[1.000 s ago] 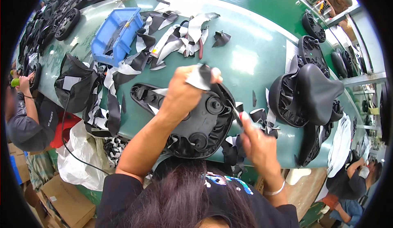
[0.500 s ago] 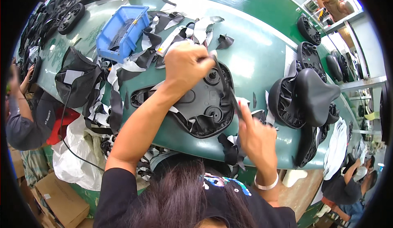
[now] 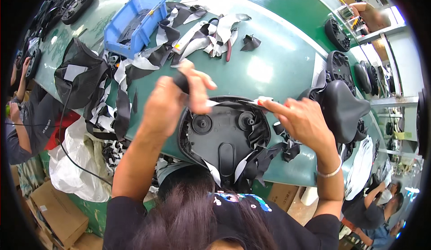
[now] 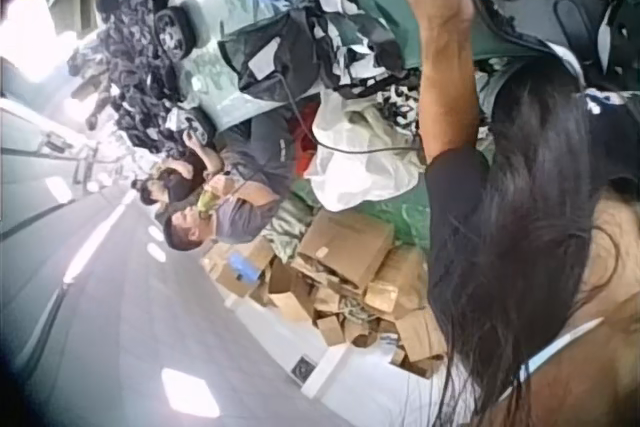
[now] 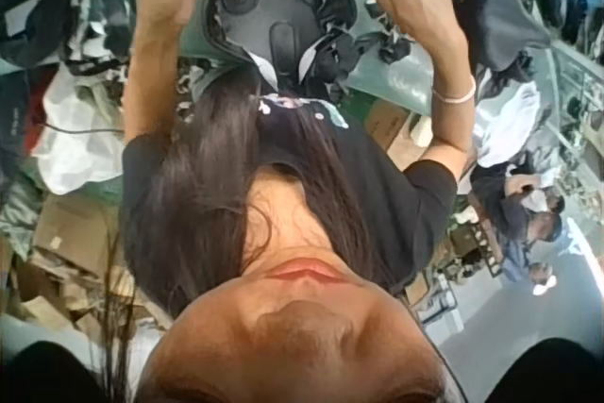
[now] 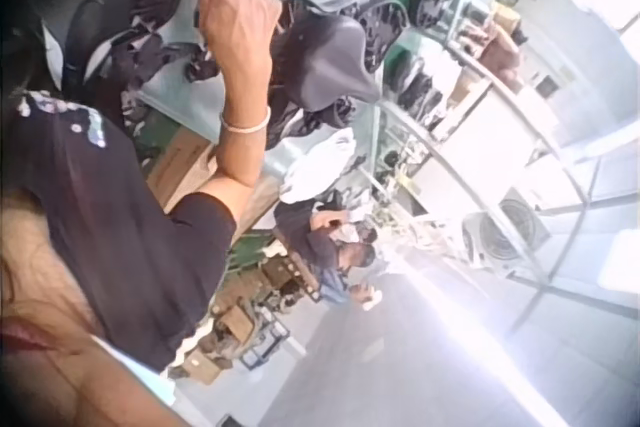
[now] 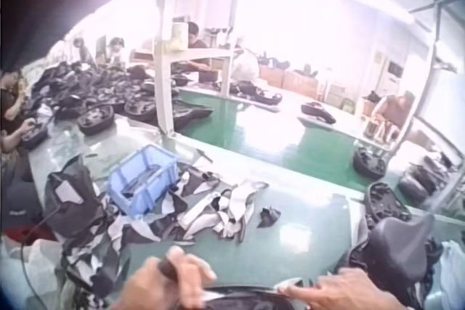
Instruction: The person uses a red utility knife to trim excess black material from the edges of black plastic saddle parts. They repeatedly cut the material, peel it away, and place the finished parts on a green workbench. The person also uses pliers to remove small pieces of material from the saddle parts.
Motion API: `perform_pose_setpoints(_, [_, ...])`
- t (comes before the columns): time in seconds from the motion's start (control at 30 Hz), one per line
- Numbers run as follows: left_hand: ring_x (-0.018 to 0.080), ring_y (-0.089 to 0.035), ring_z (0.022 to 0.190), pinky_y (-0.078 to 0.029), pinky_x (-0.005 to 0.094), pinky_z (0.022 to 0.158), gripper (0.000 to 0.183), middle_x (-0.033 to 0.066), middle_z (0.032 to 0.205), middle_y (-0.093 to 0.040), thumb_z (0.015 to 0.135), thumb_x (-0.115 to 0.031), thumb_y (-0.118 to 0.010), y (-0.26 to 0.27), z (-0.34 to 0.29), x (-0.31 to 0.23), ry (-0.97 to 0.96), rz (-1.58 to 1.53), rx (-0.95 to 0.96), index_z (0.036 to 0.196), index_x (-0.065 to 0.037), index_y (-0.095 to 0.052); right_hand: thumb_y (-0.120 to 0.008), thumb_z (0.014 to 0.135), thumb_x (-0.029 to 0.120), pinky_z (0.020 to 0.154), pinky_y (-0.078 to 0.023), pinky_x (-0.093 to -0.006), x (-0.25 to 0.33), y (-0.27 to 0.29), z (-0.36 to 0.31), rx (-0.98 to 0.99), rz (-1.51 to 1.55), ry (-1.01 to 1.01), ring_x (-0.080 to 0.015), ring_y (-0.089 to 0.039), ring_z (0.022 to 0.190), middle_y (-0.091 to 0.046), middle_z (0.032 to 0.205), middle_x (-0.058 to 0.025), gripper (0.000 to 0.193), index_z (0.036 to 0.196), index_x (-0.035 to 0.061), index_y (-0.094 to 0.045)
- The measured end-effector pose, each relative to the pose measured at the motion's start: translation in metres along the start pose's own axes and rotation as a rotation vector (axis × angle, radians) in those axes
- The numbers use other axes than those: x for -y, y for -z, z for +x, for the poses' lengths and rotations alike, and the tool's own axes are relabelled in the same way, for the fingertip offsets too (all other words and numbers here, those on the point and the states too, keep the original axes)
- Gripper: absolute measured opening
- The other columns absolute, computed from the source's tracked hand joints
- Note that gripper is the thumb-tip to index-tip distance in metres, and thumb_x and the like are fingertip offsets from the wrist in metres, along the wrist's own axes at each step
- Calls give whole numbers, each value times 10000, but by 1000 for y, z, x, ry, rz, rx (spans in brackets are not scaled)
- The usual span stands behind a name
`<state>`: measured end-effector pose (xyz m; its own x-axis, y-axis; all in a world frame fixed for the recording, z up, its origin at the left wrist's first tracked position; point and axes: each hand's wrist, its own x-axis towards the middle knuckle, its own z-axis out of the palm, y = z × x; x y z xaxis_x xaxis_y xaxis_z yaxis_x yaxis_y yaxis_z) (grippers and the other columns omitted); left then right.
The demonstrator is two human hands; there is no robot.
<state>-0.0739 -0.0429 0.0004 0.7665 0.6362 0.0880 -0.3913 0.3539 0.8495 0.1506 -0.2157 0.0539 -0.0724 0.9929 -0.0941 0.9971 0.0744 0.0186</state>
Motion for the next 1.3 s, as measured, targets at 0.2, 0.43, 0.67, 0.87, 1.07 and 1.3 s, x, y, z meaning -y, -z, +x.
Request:
perform_pose_setpoints(0.2, [204,-538,649,-461,363,666,370,127,715,-584,972,-285,-429,58,38,-89,-311,-471,354,820,22,-571,-639,799,167,450,-344,-397,66,-10,-79,61,106,-382,-259,-490,452,-466,551,-63,546,1330,197,-517])
perform_pose_setpoints(0.43, [178,-590,924,-440,313,786,238,74,943,-667,756,-231,-713,-24,57,-15,-255,1689,861,902,-48,-677,-620,816,143,488,-396,-394,55,-7,-75,26,275,-443,-292,-555,523,-559,614,-102,479,1288,168,-543])
perform_pose_setpoints(0.67, [183,-558,722,-445,286,669,138,74,789,-575,884,-108,-503,-62,70,9,234,-28,-33,854,-7,-592,-598,857,138,462,-423,-408,92,-33,-110,-5,461,-587,-313,-576,503,-583,639,-134,514,1351,142,-454])
perform_pose_setpoints(0.87, [179,-531,711,-404,295,619,110,94,804,-576,829,-59,-645,-74,49,-20,-734,972,-610,878,21,-588,-531,926,118,506,-484,-288,141,-43,-137,-17,1334,-991,-138,-601,542,-620,680,-63,529,1403,113,-304])
perform_pose_setpoints(1.07, [171,-515,568,-452,282,536,167,168,881,-562,859,-135,-648,-54,17,-33,-591,-69,-22,921,-6,-563,-609,886,120,593,-486,-270,135,-56,-126,-418,1563,-972,-112,-559,608,-604,879,-79,606,1404,68,-300])
perform_pose_setpoints(1.3, [229,-592,703,-471,349,610,250,128,888,-598,720,-92,-688,35,-83,-77,56,965,495,919,-23,-555,-715,769,214,810,-487,-382,72,-83,-10,-586,1266,-697,-292,-632,912,-589,1107,-201,752,1372,32,-304])
